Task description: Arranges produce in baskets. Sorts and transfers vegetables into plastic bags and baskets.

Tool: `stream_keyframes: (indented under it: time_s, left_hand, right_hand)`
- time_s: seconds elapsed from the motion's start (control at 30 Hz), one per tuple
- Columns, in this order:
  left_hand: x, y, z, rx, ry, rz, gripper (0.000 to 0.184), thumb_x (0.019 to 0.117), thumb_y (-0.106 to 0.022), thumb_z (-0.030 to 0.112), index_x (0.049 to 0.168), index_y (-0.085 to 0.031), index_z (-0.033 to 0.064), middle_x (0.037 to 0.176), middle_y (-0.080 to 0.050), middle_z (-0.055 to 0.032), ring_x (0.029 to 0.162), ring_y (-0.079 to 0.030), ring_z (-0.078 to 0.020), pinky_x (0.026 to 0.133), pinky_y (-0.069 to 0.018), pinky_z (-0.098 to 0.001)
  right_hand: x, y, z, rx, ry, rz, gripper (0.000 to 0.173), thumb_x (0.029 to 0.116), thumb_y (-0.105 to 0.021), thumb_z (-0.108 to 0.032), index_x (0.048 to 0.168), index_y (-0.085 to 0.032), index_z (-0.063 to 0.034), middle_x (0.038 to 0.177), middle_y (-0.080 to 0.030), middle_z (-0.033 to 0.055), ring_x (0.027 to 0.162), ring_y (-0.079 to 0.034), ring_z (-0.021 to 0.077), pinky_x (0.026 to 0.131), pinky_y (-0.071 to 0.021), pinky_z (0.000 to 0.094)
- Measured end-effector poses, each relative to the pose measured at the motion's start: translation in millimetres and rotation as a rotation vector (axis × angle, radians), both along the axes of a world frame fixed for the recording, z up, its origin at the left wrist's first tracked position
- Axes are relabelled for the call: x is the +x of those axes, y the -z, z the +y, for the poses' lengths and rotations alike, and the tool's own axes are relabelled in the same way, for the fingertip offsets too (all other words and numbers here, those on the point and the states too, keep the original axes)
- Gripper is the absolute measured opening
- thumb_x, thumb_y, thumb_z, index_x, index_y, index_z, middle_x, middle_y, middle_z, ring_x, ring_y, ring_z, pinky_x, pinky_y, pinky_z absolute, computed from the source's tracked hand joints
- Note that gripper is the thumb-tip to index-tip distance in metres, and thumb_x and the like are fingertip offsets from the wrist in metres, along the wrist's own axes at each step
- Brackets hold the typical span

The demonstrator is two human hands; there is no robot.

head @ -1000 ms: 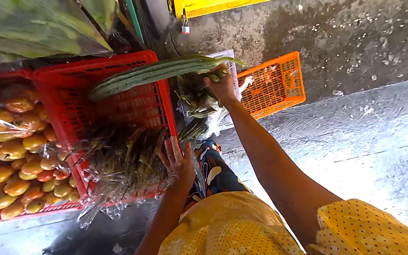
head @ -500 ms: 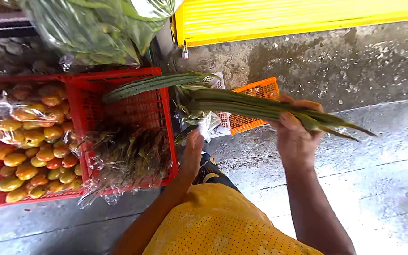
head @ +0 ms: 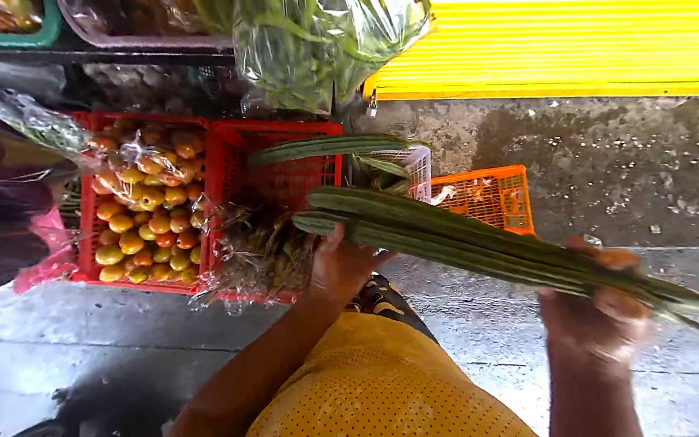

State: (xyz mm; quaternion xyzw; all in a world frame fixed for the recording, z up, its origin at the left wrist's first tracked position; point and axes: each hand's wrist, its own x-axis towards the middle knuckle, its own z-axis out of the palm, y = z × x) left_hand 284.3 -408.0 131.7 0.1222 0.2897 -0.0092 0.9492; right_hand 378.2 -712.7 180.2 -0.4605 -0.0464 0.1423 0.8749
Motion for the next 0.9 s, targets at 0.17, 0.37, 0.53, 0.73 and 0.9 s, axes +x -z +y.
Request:
stream_keyframes:
  time_s: [0.17,0.37,0.53,0.73,0.9]
  left_hand:
    - [6.6,21.1,86.1,0.268,-0.234,0.141,0.052,0.1073,-0.032,0.047,0.145,-0.044,0.0134,0.136,-0.060,-0.0192,0.122,-0.061,-0.0391,0.099,-0.0515,-0.0626]
    - [37.6,54.1,160.2,0.378,-0.204,0.506,0.059,0.1034,-0.053,0.043,0.151,-0.037,0.0113,0.138,-0.058,-0.0201,0.119,-0.064,-0.0392,0.094,-0.0571,-0.0593]
    - [68.6,69.4,175.7,0.564,0.016,0.799,0.099,0.0882,-0.073,0.055,0.160,-0.015,0.0176,0.144,-0.050,-0.0259,0.115,-0.064,-0.0425,0.083,-0.0609,-0.0569]
    - [94.3,60.3,190.3,0.721,0.169,0.741,0.074,0.1025,-0.050,0.058,0.159,-0.026,0.0164,0.157,-0.036,-0.0240,0.121,-0.061,-0.0391,0.088,-0.0595,-0.0525]
    - [99.7,74.4,182.2,0.824,0.119,0.714,0.062,0.1042,-0.056,0.036,0.156,-0.032,0.0123,0.150,-0.046,-0.0192,0.121,-0.062,-0.0322,0.090,-0.0581,-0.0474]
  right_hand:
    - [13.9,66.7,116.7,0.084,-0.117,0.133,0.039,0.0778,-0.086,-0.028,0.114,-0.071,-0.0264,0.130,-0.068,0.0048,0.110,-0.070,0.0254,0.088,-0.0623,0.0494]
    - [1.2,97.2,195.8,-0.001,0.010,0.537,0.046,0.0959,-0.070,-0.030,0.133,-0.050,-0.0097,0.133,-0.061,0.0150,0.117,-0.066,0.0304,0.100,-0.0563,0.0494]
    - [5.6,77.7,208.9,-0.176,0.050,0.748,0.063,0.1019,-0.059,-0.047,0.153,-0.039,-0.0174,0.147,-0.054,0.0136,0.123,-0.063,0.0347,0.097,-0.0586,0.0530]
    - [23.0,67.9,231.9,-0.291,-0.119,0.699,0.056,0.1004,-0.065,-0.040,0.146,-0.045,-0.0139,0.140,-0.058,0.0160,0.116,-0.067,0.0373,0.088,-0.0610,0.0571]
    - [47.5,86.1,252.2,-0.201,-0.083,0.542,0.045,0.0989,-0.061,-0.002,0.140,-0.044,-0.0016,0.120,-0.065,0.0193,0.096,-0.072,0.0301,0.085,-0.0633,0.0453]
